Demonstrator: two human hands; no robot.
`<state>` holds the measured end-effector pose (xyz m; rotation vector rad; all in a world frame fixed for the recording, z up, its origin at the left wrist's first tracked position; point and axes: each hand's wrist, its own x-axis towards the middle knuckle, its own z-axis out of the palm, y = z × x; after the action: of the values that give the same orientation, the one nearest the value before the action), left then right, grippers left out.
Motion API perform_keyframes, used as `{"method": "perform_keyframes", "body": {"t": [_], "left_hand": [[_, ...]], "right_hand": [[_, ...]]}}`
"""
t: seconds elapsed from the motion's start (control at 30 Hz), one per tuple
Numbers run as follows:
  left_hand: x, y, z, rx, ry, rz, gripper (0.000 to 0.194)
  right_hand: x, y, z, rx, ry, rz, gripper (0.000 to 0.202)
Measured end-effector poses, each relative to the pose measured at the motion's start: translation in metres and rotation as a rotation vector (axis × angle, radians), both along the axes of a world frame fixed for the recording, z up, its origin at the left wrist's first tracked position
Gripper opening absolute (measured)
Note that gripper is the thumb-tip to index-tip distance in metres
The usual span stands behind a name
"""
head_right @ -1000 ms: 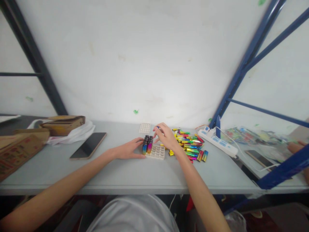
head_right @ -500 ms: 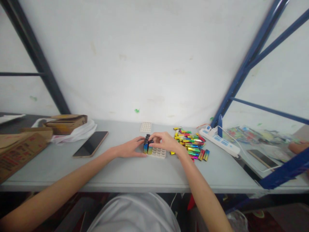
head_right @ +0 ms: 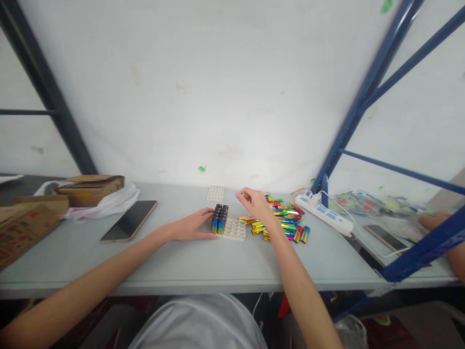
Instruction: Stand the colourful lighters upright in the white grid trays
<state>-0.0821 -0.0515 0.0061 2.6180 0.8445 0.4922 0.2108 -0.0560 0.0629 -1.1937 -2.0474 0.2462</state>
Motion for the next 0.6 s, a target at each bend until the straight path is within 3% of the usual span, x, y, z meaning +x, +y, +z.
{"method": "perform_keyframes", "body": {"t": [0.1,0.2,0.27,0.4,0.6], "left_hand": [[0.000,0.000,0.001,0.001,0.014,0.000,0.074],[0.001,-0.001,0.002,0.008,0.017,0.002,0.074],[0.000,-0.001,0.002,0.013,0.013,0.000,0.074],[0.000,-0.002,0.001,0.004,-0.015,-0.006,0.073],[0.002,-0.001,0.000,0.006,-0.008,0.005,0.074]], "right_hand": [[0.034,0.028,-0.013,0.034,-0.199,-0.361,0.026],[0.062,0.055,-0.027,-0.089,-0.412,-0.577,0.040],[0.071,0.069,-0.034,-0.165,-0.496,-0.596,0.046],[0.071,0.090,-0.039,-0.235,-0.555,-0.509,0.044],[0.065,0.091,-0.044,-0.249,-0.598,-0.473,0.038]]}}
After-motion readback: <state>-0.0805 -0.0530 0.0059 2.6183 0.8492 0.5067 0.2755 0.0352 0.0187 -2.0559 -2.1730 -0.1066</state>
